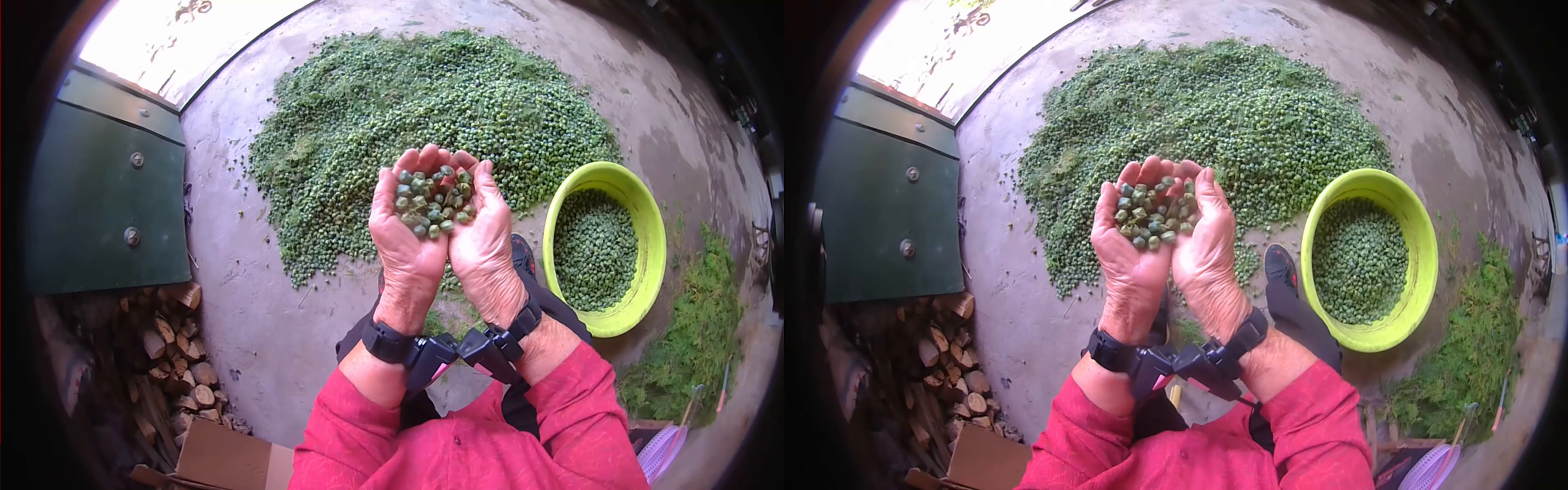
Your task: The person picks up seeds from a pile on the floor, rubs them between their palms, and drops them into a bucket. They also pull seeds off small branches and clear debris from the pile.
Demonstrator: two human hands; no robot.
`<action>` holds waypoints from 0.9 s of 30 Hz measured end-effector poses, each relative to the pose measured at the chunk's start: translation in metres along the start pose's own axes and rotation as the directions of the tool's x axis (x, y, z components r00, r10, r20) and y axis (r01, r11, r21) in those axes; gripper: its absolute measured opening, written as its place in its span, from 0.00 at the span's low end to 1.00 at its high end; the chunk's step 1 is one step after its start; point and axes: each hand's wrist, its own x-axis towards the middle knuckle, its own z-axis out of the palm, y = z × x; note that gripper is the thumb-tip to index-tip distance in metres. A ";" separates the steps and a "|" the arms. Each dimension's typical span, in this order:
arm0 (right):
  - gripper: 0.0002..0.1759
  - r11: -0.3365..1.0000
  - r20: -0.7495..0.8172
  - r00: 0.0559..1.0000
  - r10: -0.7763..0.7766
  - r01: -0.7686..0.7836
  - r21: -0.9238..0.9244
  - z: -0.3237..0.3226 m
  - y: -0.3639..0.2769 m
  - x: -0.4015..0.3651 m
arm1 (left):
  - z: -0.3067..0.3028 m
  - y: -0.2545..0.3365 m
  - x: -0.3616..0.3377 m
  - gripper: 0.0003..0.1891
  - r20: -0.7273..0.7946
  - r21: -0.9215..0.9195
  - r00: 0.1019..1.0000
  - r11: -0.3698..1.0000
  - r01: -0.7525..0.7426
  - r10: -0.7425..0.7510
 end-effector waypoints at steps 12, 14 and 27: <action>0.19 0.986 -0.046 0.996 0.070 -0.062 0.156 -0.005 -0.001 0.005 | -0.004 0.001 0.005 0.18 -0.041 -0.129 0.998 0.990 -0.047 0.042; 0.19 0.983 -0.073 0.991 0.111 -0.098 0.153 -0.003 0.000 0.004 | -0.011 0.001 0.006 0.18 -0.035 -0.156 0.999 0.987 -0.037 0.032; 0.22 0.903 0.023 0.956 0.292 -0.284 0.323 -0.016 0.012 -0.012 | -0.008 -0.008 -0.011 0.18 0.000 -0.251 0.997 0.965 0.076 -0.079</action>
